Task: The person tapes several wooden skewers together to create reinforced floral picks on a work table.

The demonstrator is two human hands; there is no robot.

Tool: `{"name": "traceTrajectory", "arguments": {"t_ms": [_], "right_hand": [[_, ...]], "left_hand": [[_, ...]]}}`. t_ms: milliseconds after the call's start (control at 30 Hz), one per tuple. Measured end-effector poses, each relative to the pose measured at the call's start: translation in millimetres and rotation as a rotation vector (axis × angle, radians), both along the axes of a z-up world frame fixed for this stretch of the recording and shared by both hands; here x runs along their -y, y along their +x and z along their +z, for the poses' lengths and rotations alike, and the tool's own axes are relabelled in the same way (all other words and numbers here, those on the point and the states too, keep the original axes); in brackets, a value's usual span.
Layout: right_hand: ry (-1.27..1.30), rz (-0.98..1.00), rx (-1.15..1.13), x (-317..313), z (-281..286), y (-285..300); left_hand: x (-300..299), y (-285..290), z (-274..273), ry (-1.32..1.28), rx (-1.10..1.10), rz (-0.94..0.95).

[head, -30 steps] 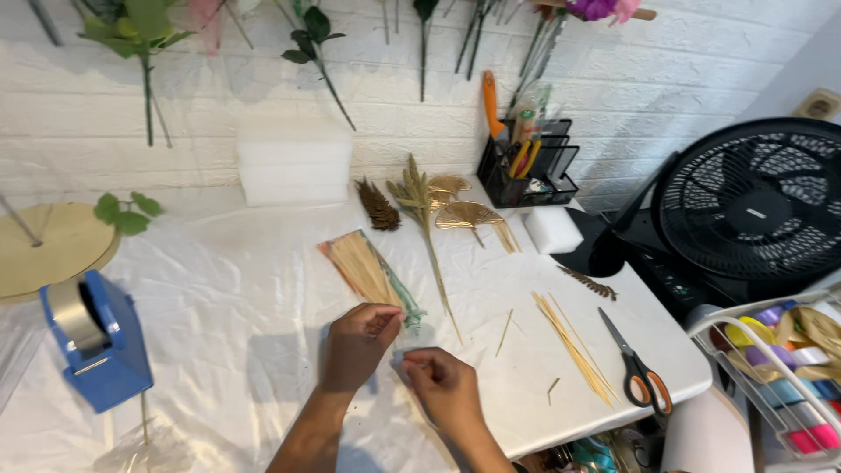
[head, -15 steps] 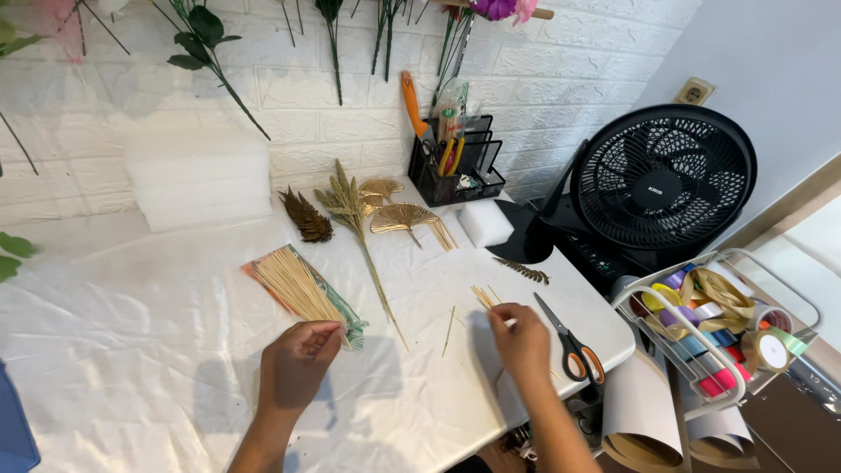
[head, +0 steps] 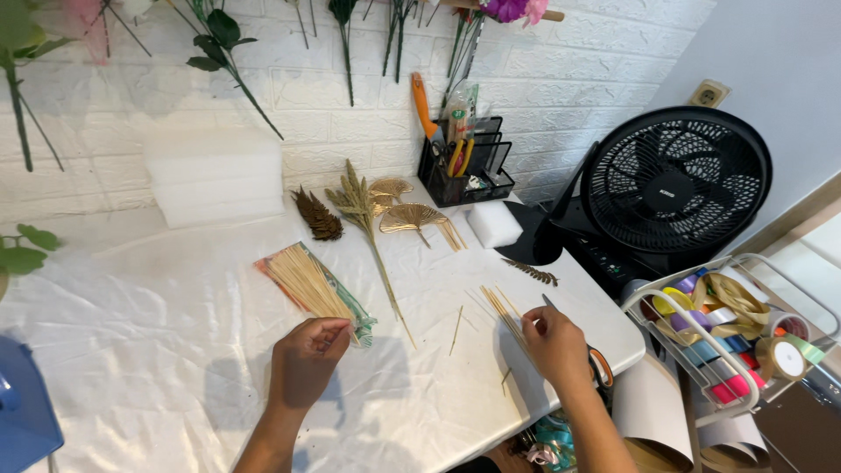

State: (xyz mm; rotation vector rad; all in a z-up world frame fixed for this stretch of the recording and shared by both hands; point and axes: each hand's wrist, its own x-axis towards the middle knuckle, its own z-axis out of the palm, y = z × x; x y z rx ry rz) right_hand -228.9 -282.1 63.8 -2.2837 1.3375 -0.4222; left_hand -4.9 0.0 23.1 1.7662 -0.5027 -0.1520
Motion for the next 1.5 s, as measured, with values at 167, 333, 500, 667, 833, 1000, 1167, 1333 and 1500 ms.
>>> {"name": "traceTrajectory", "arguments": {"t_ms": [167,333,500,667,833,1000,1167,1333,1500], "right_hand": [[0.059,0.102,0.128,-52.6,43.0,2.6],[0.312,0.278,0.547,-80.4,30.3,14.8],[0.558,0.326,0.818,-95.3,-3.0,27.2],[0.976,0.413,0.531,-126.0,12.0,30.6],[0.821,0.382,0.179,-142.4,10.9,39.6],[0.531,0.300,0.024,-154.7,18.0,55.3],[0.186,0.372,0.112,-135.2,-52.8,92.9],[0.231,0.554,0.171,-146.1,-51.7,101.5],[0.417,0.377,0.187,-144.1,-30.3,63.3]], "left_hand": [[-0.5,1.2,-3.7,-0.038,0.106,0.024],[-0.1,4.8,-16.8,-0.141,0.049,-0.028],[-0.6,4.8,-18.4,-0.205,0.092,-0.061],[-7.1,3.3,-12.7,-0.218,0.132,-0.073],[-9.2,2.9,-7.7,-0.143,0.154,-0.065],[-11.4,0.9,-3.8,-0.114,0.168,-0.063],[-8.9,-0.3,-13.4,-0.188,0.214,-0.090],[-11.8,-1.2,-8.7,-0.166,0.026,-0.123],[-7.9,3.4,-10.1,-0.139,0.099,-0.084]]}}
